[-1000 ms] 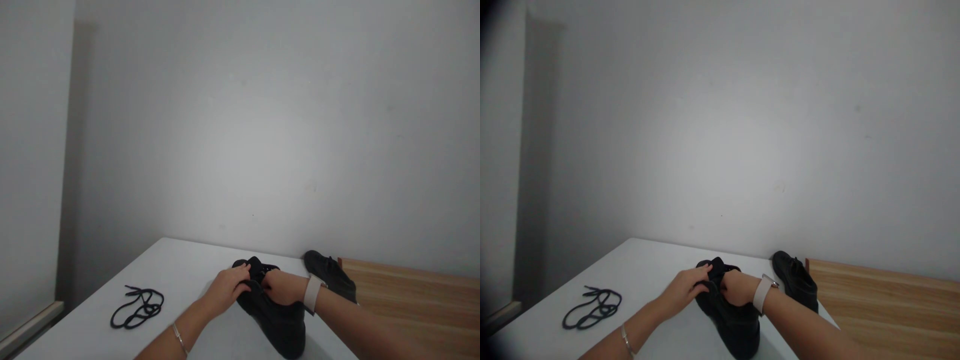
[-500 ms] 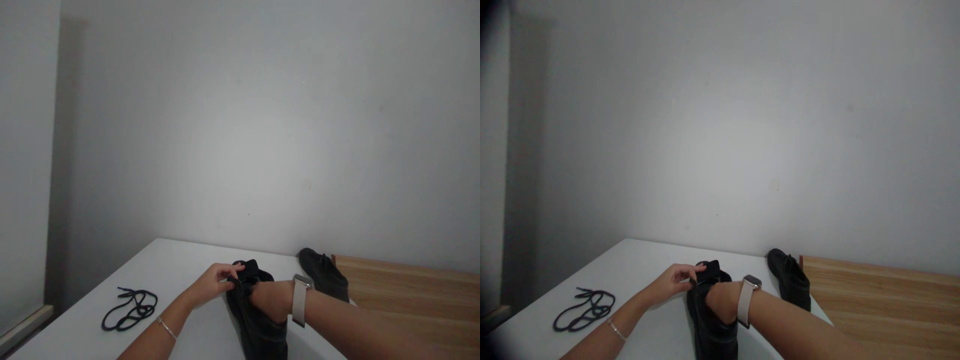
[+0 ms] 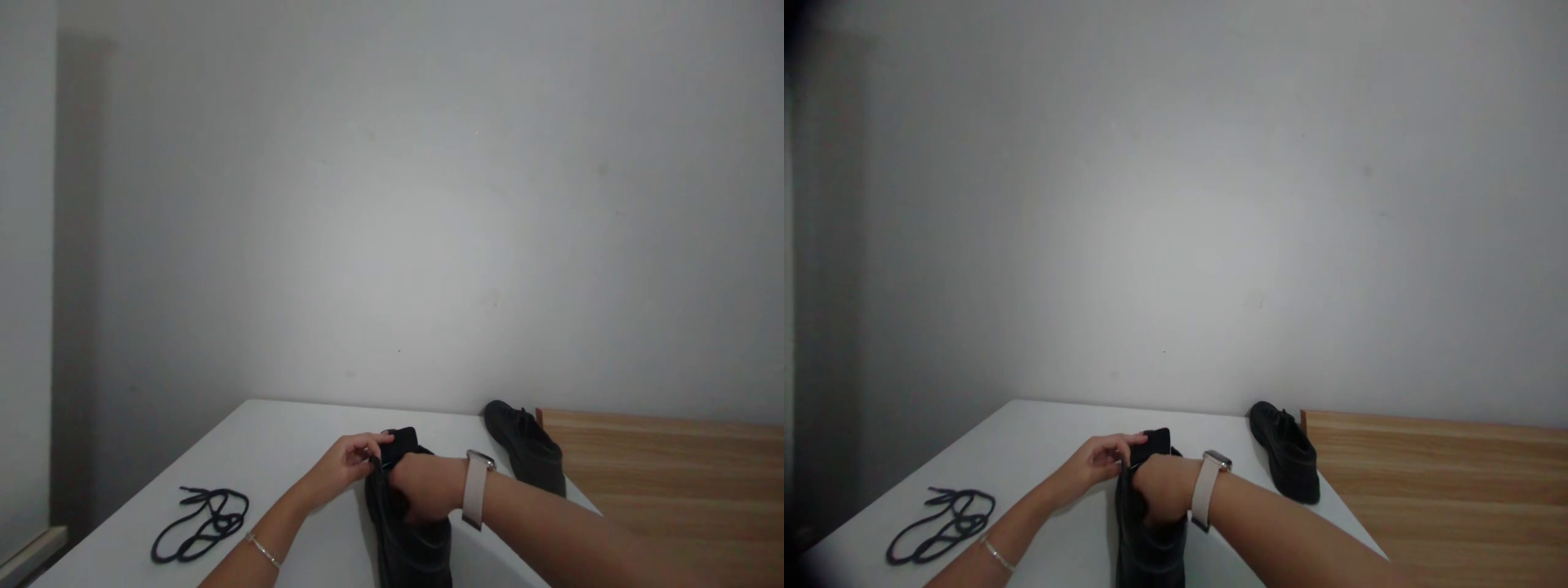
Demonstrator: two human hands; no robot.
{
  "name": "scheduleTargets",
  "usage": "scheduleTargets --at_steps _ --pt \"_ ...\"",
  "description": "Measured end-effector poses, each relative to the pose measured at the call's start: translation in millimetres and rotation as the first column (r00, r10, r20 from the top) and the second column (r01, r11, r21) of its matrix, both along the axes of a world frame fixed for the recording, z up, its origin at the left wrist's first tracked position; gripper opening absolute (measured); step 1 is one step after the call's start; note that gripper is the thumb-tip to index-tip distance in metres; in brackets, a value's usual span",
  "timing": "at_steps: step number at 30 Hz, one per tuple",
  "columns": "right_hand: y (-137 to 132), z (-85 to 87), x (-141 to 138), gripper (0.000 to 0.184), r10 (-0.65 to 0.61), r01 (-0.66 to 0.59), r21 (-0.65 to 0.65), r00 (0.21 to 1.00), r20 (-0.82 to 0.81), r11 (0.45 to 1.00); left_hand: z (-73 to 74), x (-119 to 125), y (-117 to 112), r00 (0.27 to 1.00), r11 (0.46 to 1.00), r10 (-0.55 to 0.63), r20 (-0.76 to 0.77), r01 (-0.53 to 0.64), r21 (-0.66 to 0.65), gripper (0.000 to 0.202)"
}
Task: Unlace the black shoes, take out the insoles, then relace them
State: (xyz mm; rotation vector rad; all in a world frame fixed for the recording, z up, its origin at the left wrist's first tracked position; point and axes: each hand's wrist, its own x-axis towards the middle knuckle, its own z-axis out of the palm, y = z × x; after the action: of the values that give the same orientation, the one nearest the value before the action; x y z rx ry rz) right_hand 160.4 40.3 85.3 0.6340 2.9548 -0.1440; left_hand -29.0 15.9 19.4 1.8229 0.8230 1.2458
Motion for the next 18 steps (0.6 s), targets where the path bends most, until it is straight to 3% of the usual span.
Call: scheduleTargets --at_steps 3,5,7,9,11,15,18 --pt "5 19.7 17 0.017 -0.083 0.09 0.006 0.94 -0.331 0.996 0.5 -2 0 1.0 0.999 0.004 0.004 -0.004 0.037 0.037" --pt "10 20.1 30 0.014 -0.207 0.233 -0.028 0.795 -0.57 0.972 0.9 -2 1 1.0 0.999 0.005 0.014 -0.006 0.038 0.036" --pt "14 7.8 40 0.019 -0.34 0.302 -0.175 0.677 -0.653 0.937 0.6 -1 3 1.0 1.0 0.013 0.027 -0.013 0.026 0.036" --pt "15 -11.9 44 0.026 -0.457 0.277 -0.368 0.634 -0.624 0.888 -1.0 0 5 0.999 1.0 0.015 0.045 -0.016 0.023 0.035" --pt "12 -30.9 44 0.027 -0.484 0.204 -0.466 0.61 -0.627 0.861 -3.7 1 7 0.998 1.0 0.006 0.066 -0.007 0.022 0.032" --pt "5 -50.2 36 0.026 -0.441 0.09 -0.465 0.513 -0.736 0.881 -6.9 1 8 0.988 0.999 -0.021 0.154 0.026 -0.03 0.027" --pt "5 -54.6 33 0.009 -0.395 0.025 -0.428 0.44 -0.807 0.903 -3.5 5 6 0.994 1.0 -0.011 0.108 0.013 -0.022 0.02"
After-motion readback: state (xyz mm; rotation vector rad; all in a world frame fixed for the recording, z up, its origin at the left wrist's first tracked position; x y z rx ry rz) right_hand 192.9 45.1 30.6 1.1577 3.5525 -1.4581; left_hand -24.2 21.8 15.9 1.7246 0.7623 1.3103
